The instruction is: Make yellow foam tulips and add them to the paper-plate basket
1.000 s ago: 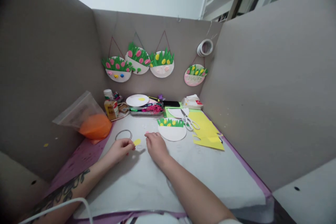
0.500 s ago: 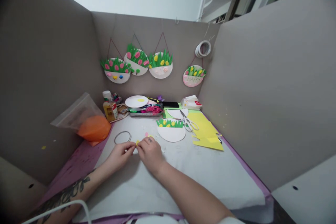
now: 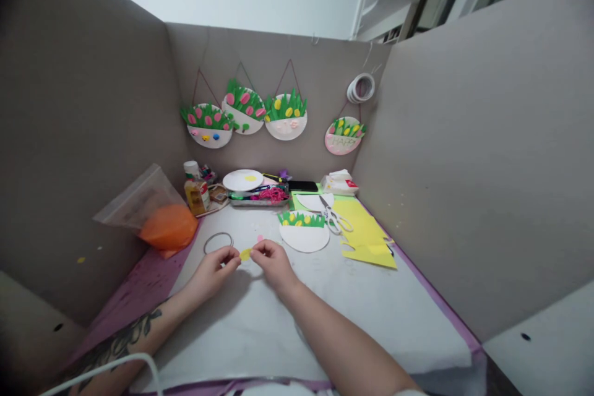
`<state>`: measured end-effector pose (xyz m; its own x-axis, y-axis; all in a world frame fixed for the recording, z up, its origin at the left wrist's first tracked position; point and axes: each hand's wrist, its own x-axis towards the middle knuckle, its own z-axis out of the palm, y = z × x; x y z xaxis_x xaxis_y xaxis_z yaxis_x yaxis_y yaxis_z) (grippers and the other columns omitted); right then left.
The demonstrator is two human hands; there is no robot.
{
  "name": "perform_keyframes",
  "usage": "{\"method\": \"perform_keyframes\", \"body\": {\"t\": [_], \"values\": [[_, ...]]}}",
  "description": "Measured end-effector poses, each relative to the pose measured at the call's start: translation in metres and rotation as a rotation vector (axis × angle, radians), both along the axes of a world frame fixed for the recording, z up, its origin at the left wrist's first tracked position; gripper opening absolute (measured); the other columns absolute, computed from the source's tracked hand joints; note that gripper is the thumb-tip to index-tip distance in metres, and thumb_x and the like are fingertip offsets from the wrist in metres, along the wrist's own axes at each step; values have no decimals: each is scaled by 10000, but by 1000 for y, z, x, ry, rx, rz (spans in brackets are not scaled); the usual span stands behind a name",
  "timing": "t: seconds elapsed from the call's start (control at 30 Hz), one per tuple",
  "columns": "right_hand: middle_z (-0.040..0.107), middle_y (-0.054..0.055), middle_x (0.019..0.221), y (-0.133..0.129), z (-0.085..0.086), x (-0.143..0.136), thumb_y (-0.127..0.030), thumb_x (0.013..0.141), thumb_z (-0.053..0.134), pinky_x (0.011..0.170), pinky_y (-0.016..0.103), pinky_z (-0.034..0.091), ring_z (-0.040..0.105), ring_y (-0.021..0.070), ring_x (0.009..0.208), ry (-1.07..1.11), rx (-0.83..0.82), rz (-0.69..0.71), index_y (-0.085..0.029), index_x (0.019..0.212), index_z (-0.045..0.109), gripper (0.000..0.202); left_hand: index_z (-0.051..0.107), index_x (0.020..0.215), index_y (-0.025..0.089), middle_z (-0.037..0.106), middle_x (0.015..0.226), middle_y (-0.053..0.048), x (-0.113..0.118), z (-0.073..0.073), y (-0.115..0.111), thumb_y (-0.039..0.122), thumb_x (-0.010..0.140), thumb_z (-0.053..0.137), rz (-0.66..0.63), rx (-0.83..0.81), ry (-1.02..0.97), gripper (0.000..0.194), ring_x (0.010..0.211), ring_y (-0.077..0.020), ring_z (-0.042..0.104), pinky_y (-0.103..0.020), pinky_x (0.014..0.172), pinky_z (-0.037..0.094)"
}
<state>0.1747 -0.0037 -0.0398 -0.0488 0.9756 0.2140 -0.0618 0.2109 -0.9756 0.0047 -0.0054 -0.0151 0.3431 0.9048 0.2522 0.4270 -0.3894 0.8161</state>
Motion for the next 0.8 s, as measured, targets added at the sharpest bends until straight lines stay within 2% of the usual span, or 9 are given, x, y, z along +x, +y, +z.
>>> {"method": "perform_keyframes", "body": {"t": [0.13,0.27,0.37,0.47,0.57,0.63,0.7,0.8], "values": [[577,-4,711,-2,5,1,-274,711,599,594,239,385,494,128,646,-184,71,-125,-175,765,599,113,556,712,164,576,671,2,0,0,-2,249,777,454,-9,16,31,148,637,-128,503,-217,581,367],[568,1,727,-6,9,0,-232,732,554,590,230,378,512,131,686,-324,188,-126,-184,711,593,65,573,728,170,587,679,0,0,0,-3,266,782,451,-2,34,69,164,639,-132,505,-224,591,367],[562,5,721,-4,16,8,-248,742,537,581,231,378,506,132,673,-320,189,-175,-181,688,581,97,585,737,172,599,690,-7,-1,1,0,300,788,443,5,25,81,197,645,-137,512,-231,603,377],[570,17,729,8,27,37,-313,749,534,596,245,391,510,144,672,-256,124,-295,-173,727,575,149,590,736,172,604,688,-12,-3,0,4,324,780,443,38,11,87,216,648,-145,518,-239,606,384],[550,6,677,29,32,83,-351,768,491,612,266,396,513,156,654,-303,105,-429,-177,754,537,181,590,723,173,603,678,-14,-3,1,5,337,772,450,51,-16,76,221,643,-151,521,-239,591,380],[556,14,692,45,27,111,-338,768,475,633,286,407,530,172,678,-413,89,-481,-175,783,524,171,594,716,171,604,676,-14,-1,3,4,336,761,467,46,-39,71,213,630,-151,518,-239,583,375],[587,42,801,59,16,131,-314,770,478,693,312,418,552,190,759,-521,116,-553,-170,921,510,211,600,704,170,603,667,-13,1,4,1,336,748,485,42,-63,68,207,614,-151,514,-238,574,371],[604,74,893,72,-6,143,-263,791,451,725,324,415,561,200,816,-703,146,-532,-162,1008,481,241,611,694,171,603,651,-12,2,4,-1,337,738,497,41,-74,66,206,601,-152,509,-234,559,364]]}}
